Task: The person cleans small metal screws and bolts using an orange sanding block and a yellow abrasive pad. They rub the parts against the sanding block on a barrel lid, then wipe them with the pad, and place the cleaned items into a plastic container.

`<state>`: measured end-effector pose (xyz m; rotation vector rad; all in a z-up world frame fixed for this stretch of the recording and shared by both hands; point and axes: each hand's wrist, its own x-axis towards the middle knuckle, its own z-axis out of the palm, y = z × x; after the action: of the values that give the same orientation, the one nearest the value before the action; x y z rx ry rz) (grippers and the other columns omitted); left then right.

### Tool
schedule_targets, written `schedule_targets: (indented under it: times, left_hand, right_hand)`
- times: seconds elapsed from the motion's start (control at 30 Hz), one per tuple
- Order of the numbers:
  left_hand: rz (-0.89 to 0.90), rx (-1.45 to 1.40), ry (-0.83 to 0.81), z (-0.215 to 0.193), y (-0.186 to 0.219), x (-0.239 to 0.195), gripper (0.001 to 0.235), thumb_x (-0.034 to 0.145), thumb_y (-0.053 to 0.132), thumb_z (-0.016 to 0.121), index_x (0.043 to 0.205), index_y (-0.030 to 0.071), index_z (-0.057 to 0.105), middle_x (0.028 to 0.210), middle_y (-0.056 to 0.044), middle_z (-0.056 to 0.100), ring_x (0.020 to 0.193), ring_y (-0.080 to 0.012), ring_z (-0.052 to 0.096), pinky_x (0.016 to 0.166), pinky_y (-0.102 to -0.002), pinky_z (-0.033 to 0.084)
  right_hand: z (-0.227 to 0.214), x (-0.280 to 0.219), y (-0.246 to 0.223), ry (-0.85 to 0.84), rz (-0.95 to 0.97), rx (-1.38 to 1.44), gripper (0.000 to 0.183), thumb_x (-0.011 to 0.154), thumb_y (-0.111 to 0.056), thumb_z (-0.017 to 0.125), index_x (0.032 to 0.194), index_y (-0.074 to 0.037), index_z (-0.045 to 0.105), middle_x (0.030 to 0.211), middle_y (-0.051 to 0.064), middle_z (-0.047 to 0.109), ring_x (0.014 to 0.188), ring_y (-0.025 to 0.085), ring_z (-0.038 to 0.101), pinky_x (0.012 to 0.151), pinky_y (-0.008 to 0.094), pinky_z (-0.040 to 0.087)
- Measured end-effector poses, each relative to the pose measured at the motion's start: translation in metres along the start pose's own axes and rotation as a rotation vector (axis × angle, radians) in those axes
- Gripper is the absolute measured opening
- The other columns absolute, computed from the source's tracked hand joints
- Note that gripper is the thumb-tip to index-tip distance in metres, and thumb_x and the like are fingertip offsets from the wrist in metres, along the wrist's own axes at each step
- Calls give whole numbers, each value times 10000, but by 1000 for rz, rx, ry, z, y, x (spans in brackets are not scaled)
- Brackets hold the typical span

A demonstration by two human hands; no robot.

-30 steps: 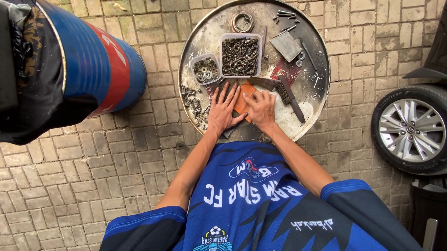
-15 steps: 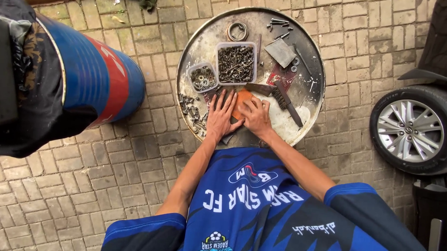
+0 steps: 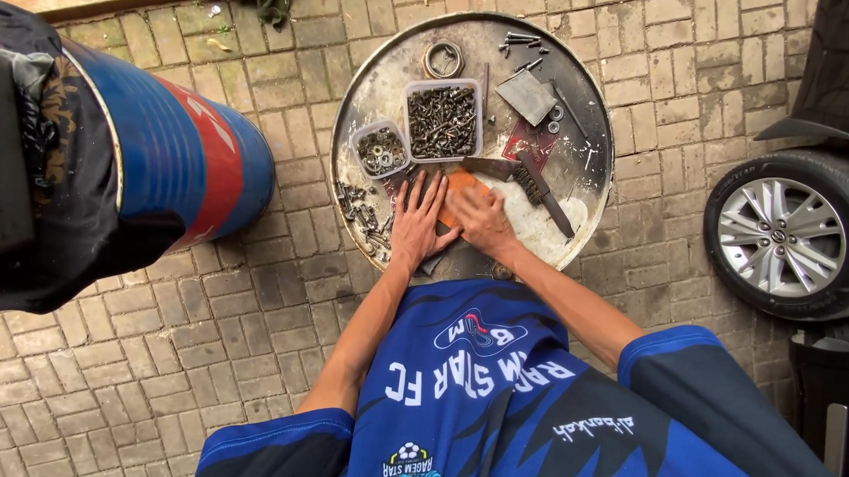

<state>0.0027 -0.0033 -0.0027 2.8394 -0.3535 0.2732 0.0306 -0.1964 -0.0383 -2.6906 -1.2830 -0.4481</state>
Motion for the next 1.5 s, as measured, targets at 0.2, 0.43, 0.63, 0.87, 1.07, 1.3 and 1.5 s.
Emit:
schedule_targets:
  times: [0.2,0.43,0.63,0.87,1.07,1.3,1.5]
  left_hand:
    - [21,28,-23,-5,-1,-1,1125,705,734,648,1619,163,321,1671,-6,339,1562,-290,250,1294,-537,159]
    - [4,4,-26,-3,1,-5,1119,716,733,643,1626,177,306,1674,-4,336,1562,-282,255,1288,-541,166]
    - [-12,-2,-11,-6,1,-1,986,846,762,522,1611,166,341,1667,-9,350,1557,-277,268,1285,-528,168]
    - [5,-3,0,-1,1,0,1080,748,736,608,1619,166,322,1671,-11,343,1560,-283,266,1288,-542,164]
    - [27,-3,-13,-10,-2,3,1041,781,667,619,1627,150,302,1684,-24,316,1565,-287,246,1289,-532,148]
    - [117,-264,4,-5,-15,-4,1047,720,496,805,1596,123,369,1615,-72,431,1507,-280,385,1269,-472,267]
    - [38,-248,402,-52,-84,34,528,832,168,752,1353,202,676,1220,-9,684,1154,-224,633,968,-392,479]
  right_hand:
    - [-7,2,-14,-35,-66,67,458,849,-125,571,1299,-104,650,1332,48,630,1304,269,530,1000,572,280]
    - [-17,2,-16,5,25,71,392,892,-179,559,1262,-138,682,1290,11,662,1302,256,529,1029,580,261]
    - [7,-5,-1,39,79,1,480,890,-143,569,1361,-186,651,1377,-14,651,1370,276,498,987,598,254]
    - [5,3,8,80,48,18,444,847,-172,609,1278,-219,702,1332,-25,688,1386,268,526,981,616,291]
    - [-7,21,-6,61,168,35,336,858,-187,655,1180,-192,751,1176,-28,748,1273,218,578,985,578,287]
    - [9,26,-9,98,226,124,95,839,-126,670,906,-190,693,915,-63,658,1001,169,600,942,472,362]
    - [-25,52,-6,-18,264,277,158,869,-128,693,1017,-166,733,927,-8,644,943,200,609,815,369,434]
